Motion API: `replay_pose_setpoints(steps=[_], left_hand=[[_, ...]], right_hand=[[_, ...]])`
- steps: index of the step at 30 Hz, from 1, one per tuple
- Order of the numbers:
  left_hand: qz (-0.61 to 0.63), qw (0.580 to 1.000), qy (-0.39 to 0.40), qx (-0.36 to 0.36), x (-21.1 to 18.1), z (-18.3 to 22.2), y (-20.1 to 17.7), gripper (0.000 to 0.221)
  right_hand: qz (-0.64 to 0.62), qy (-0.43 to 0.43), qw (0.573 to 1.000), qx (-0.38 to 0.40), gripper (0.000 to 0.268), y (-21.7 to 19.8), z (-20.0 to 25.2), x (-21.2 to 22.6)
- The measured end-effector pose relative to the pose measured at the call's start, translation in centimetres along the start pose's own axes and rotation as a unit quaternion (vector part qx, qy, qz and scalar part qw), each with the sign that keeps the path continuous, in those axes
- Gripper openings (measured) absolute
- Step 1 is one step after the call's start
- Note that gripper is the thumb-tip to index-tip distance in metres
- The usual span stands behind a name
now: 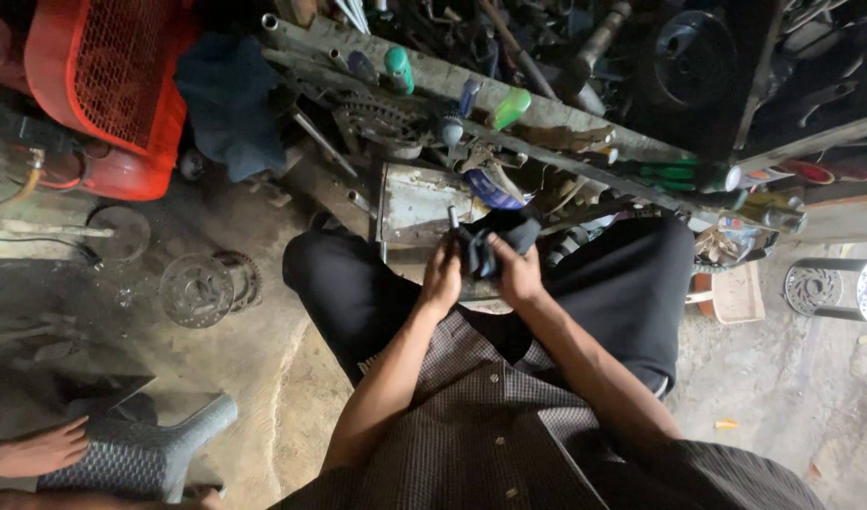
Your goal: Cleaning a motorcycle engine component using a rag and a thin cleaning wire tool.
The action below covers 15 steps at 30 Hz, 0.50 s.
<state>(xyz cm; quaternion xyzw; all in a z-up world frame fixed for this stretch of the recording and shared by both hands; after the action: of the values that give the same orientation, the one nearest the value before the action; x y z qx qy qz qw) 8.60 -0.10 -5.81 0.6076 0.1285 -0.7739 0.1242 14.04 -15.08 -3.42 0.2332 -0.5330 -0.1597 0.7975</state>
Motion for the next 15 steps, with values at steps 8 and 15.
replay_pose_setpoints(steps=[8,15], left_hand=[[-0.085,0.993,0.079,0.035,-1.7,0.3,0.3,0.034],[-0.133,0.988,0.049,0.06,-5.6,2.0,1.1,0.022]], right_hand=[[0.195,-0.057,0.975,0.087,0.047,3.7,2.0,3.7],[-0.103,0.07,0.991,-0.049,0.031,1.4,1.6,6.3]])
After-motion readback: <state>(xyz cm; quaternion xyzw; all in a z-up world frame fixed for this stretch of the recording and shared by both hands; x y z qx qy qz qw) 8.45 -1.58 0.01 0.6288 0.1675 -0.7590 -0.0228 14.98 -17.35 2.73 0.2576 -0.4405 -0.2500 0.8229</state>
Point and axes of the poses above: each hand's wrist, its own z-axis away from the middle knuckle, its own y-axis out of the palm, x = y × z, the point moved 9 cm from there along -z, towards the middle knuckle, and after that the axes turned 2 degrees about -x, right-handed, at the moved point
